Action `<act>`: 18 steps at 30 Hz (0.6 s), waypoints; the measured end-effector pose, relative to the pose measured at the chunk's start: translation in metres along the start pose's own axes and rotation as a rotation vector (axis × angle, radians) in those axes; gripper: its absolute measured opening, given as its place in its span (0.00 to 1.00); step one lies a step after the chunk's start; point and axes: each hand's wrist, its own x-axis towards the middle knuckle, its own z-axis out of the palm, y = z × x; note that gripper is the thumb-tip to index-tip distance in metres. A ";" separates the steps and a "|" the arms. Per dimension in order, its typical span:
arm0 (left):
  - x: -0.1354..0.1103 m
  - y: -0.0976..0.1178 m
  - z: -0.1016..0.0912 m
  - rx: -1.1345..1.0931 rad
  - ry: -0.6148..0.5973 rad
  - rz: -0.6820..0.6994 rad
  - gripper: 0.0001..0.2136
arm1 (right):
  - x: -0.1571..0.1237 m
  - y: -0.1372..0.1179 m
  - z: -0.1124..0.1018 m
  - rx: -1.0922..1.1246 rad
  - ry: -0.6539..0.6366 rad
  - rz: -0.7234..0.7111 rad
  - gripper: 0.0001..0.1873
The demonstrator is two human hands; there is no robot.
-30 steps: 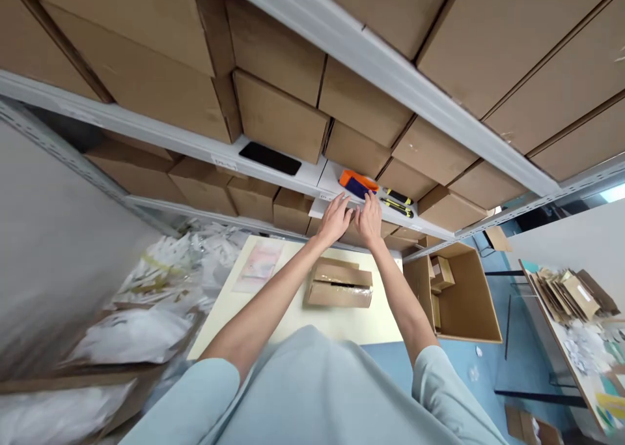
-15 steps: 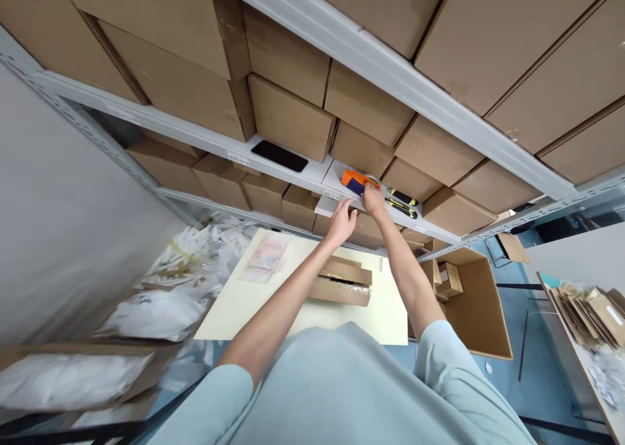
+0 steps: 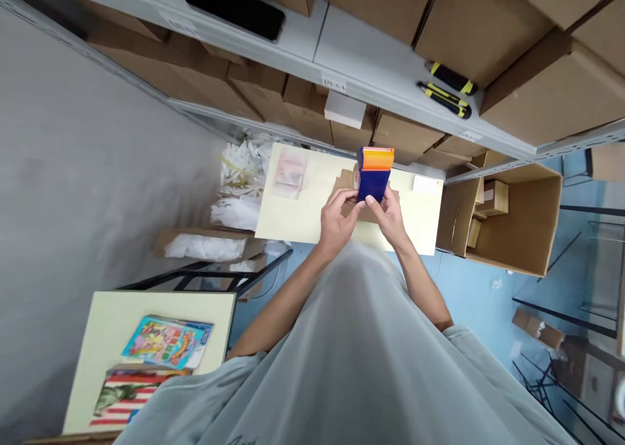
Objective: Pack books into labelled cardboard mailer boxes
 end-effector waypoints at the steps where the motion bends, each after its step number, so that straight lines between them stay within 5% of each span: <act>1: -0.006 0.001 -0.003 0.013 -0.036 0.008 0.13 | -0.007 0.001 0.000 0.021 -0.014 0.035 0.38; 7: -0.013 0.012 -0.017 0.087 -0.185 0.057 0.14 | -0.030 0.010 -0.010 0.011 -0.024 0.084 0.38; 12: 0.018 0.044 -0.035 0.055 -0.080 0.045 0.20 | -0.042 0.009 -0.028 -0.191 -0.076 0.001 0.39; 18: 0.050 0.080 -0.045 0.057 -0.202 -0.055 0.12 | -0.051 0.001 -0.045 -0.368 -0.199 -0.010 0.40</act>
